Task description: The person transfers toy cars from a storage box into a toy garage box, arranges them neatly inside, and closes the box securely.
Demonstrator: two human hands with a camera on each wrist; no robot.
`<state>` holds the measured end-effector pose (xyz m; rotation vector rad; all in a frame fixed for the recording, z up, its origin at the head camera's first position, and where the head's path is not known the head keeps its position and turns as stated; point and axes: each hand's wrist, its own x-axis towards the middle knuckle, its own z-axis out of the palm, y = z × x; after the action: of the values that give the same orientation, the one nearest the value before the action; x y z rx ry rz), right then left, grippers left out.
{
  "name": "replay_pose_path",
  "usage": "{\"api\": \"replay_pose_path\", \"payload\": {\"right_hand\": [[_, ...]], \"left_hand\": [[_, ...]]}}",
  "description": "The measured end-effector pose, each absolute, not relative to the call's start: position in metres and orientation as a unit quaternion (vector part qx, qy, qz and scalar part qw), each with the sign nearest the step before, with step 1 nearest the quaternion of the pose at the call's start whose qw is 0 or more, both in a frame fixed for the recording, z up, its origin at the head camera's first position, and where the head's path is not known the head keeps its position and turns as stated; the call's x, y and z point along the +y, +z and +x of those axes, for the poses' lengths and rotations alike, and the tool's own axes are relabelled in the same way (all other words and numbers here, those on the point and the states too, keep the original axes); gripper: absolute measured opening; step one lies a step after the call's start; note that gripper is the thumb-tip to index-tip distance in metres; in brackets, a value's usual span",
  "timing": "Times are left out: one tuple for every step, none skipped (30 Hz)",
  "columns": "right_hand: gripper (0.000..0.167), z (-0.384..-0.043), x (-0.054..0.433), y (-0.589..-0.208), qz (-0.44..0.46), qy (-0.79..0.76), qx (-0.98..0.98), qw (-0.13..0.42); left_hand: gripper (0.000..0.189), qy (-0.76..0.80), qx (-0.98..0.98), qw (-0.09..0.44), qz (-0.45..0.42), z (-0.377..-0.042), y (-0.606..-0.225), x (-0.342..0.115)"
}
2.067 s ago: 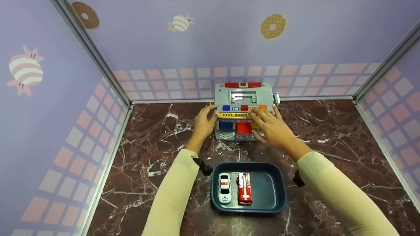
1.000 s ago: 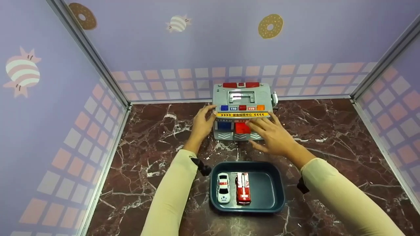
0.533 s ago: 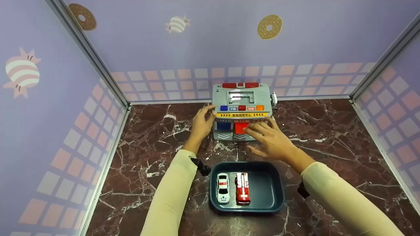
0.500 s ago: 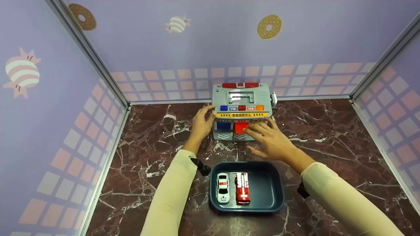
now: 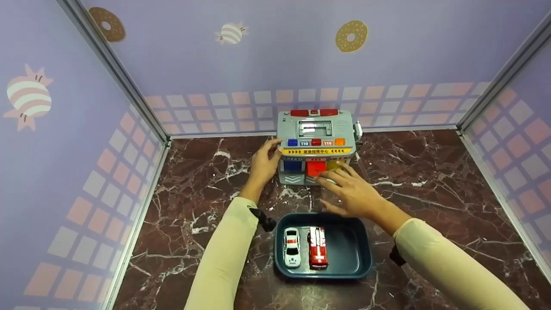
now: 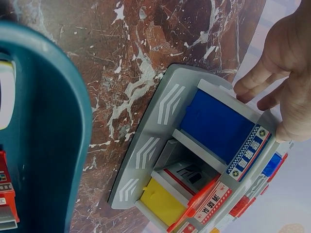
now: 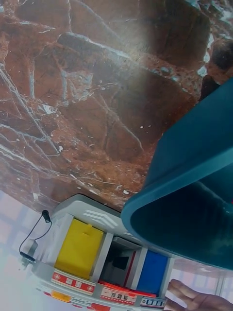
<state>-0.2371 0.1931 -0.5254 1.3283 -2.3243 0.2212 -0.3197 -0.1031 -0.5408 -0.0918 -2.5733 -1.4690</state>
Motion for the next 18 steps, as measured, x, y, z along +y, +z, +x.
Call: {"api": "replay_pose_path", "payload": {"right_hand": [[0.062, -0.236, 0.193, -0.525, 0.484, 0.08, -0.842, 0.225], [0.062, -0.235, 0.193, -0.526, 0.485, 0.081, -0.841, 0.225], [0.062, -0.234, 0.192, -0.526, 0.488, 0.083, -0.839, 0.226], [0.062, -0.232, 0.192, -0.527, 0.49, 0.086, -0.837, 0.227], [0.063, -0.231, 0.192, -0.527, 0.494, 0.09, -0.834, 0.23], [0.063, -0.23, 0.191, -0.528, 0.497, 0.09, -0.831, 0.232], [0.063, -0.229, 0.191, -0.529, 0.501, 0.089, -0.828, 0.236], [0.064, -0.227, 0.191, -0.53, 0.505, 0.09, -0.824, 0.239], [0.064, -0.226, 0.19, -0.53, 0.51, 0.089, -0.821, 0.241], [0.063, -0.225, 0.19, -0.531, 0.515, 0.087, -0.817, 0.243], [0.063, -0.224, 0.19, -0.532, 0.519, 0.084, -0.815, 0.244], [0.062, -0.223, 0.189, -0.533, 0.522, 0.081, -0.813, 0.244], [0.062, -0.221, 0.189, -0.533, 0.526, 0.08, -0.811, 0.244], [0.06, -0.22, 0.189, -0.533, 0.528, 0.079, -0.81, 0.241], [0.059, -0.218, 0.189, -0.533, 0.53, 0.078, -0.81, 0.237], [0.058, -0.217, 0.189, -0.533, 0.532, 0.076, -0.81, 0.233], [0.057, -0.215, 0.189, -0.532, 0.535, 0.074, -0.809, 0.23], [0.056, -0.213, 0.188, -0.532, 0.538, 0.072, -0.809, 0.226]], "left_hand": [[0.034, -0.493, -0.865, 0.088, -0.029, -0.32, -0.541, -0.103], [0.034, -0.492, -0.866, 0.087, -0.027, -0.32, -0.541, -0.103], [0.034, -0.493, -0.865, 0.087, -0.027, -0.32, -0.541, -0.103], [0.034, -0.494, -0.865, 0.086, -0.026, -0.32, -0.54, -0.103], [0.034, -0.494, -0.865, 0.085, -0.025, -0.319, -0.541, -0.103], [0.034, -0.493, -0.865, 0.084, -0.025, -0.319, -0.541, -0.103], [0.033, -0.494, -0.865, 0.083, -0.024, -0.319, -0.541, -0.103], [0.033, -0.493, -0.866, 0.082, -0.023, -0.318, -0.541, -0.104], [0.033, -0.493, -0.866, 0.082, -0.022, -0.318, -0.542, -0.104], [0.033, -0.492, -0.867, 0.081, -0.021, -0.317, -0.542, -0.105], [0.033, -0.491, -0.867, 0.08, -0.021, -0.317, -0.543, -0.105], [0.033, -0.491, -0.867, 0.08, -0.021, -0.317, -0.543, -0.105], [0.033, -0.491, -0.867, 0.08, -0.021, -0.317, -0.543, -0.105], [0.033, -0.492, -0.867, 0.08, -0.021, -0.317, -0.543, -0.105], [0.033, -0.493, -0.866, 0.081, -0.021, -0.318, -0.542, -0.105], [0.034, -0.493, -0.866, 0.081, -0.022, -0.318, -0.542, -0.104], [0.034, -0.493, -0.866, 0.082, -0.021, -0.318, -0.541, -0.104], [0.034, -0.494, -0.866, 0.082, -0.02, -0.319, -0.54, -0.103]]}}
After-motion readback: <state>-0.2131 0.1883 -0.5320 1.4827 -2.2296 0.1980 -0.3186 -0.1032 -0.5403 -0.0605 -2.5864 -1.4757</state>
